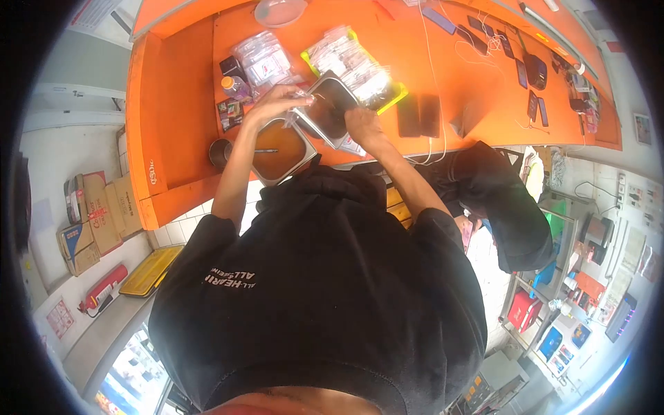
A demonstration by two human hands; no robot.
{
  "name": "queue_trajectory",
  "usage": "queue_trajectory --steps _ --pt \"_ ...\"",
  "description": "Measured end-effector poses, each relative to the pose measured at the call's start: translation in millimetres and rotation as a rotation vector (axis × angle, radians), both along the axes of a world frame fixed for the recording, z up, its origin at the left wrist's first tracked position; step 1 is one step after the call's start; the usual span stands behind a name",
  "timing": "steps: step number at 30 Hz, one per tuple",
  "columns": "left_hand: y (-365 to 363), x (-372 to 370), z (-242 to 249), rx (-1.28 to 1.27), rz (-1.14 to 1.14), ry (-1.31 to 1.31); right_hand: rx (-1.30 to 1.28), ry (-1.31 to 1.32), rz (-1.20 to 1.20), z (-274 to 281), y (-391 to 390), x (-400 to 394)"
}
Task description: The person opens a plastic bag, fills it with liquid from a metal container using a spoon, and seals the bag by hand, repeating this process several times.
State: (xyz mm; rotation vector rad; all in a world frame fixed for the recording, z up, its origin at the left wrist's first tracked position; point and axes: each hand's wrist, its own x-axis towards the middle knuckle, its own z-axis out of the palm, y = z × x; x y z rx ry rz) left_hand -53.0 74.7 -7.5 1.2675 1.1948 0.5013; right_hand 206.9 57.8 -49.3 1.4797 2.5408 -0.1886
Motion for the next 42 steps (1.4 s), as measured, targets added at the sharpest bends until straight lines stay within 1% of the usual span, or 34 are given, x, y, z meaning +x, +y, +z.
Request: queue_trajectory --steps 2,8,9,11,15,17,18,20,21,22,23,24,25,27,28,30,31,32,33,34,36,37,39,40,42 --pt "4 0 -8 0.062 -0.019 -0.005 -0.044 0.017 -0.004 4 5 4" --pt "6 6 -3 0.105 -0.005 0.08 -0.154 0.034 -0.003 6 17 13" --pt "7 6 0 0.105 -0.004 0.081 -0.178 0.044 -0.004 7 18 13" --pt "8 5 5 0.017 0.004 0.032 -0.183 0.054 0.0 5 18 14" --pt "13 -3 -25 0.086 0.069 -0.021 -0.219 0.064 0.016 7 20 10" --pt "17 -8 -42 0.144 0.071 0.088 -0.251 0.068 0.037 6 19 6" --pt "13 -7 -35 0.144 0.068 0.087 -0.281 0.071 0.061 7 18 3" --pt "2 -8 -15 -0.015 0.026 0.086 -0.303 0.119 0.091 7 12 -2" --pt "2 -11 -30 0.068 0.001 0.091 -0.327 0.166 0.124 7 9 -6" --pt "-2 -13 -38 0.066 -0.001 0.092 -0.328 0.168 0.123 -2 8 -8" --pt "-5 -15 -46 0.128 -0.003 0.115 -0.393 0.178 0.082 -14 6 -11" --pt "-7 -15 -43 0.191 -0.004 0.137 -0.456 0.188 0.042 -18 5 -13" --pt "-11 -16 -39 0.226 -0.025 0.151 -0.456 0.188 0.043 -21 6 -12" --pt "-18 -16 -37 0.263 -0.026 0.134 -0.506 0.295 0.055 -23 6 -3" --pt "-20 -16 -37 0.302 -0.03 0.117 -0.506 0.293 0.058 -26 7 3" --pt "-25 -14 -33 0.277 -0.035 0.127 -0.68 0.5 -0.098 -35 5 15" --pt "-28 -12 -29 0.252 -0.045 0.139 -0.681 0.499 -0.1 -39 4 20" --pt "-29 -11 -25 0.253 -0.046 0.138 -0.734 0.571 -0.15 -44 4 24" --pt "-31 -11 -17 0.263 -0.092 0.112 -0.786 0.644 -0.2 -50 4 28" --pt "-32 -10 -11 0.272 -0.141 0.087 -0.785 0.646 -0.203 -57 3 32" --pt "-35 -10 -5 0.269 -0.14 0.073 -1.033 0.787 -0.393 -68 4 37" --pt "-35 -10 -5 0.263 -0.134 0.057 -1.031 0.788 -0.393 -55 1 35" --pt "-35 -11 -13 0.273 -0.112 0.059 -1.093 0.914 -0.465 -32 -8 33" --pt "-35 -13 -18 0.281 -0.09 0.061 -1.09 0.915 -0.462 -36 -9 35" --pt "-36 -17 -25 0.265 -0.058 0.049 -1.184 0.996 -0.493 -44 -12 42"
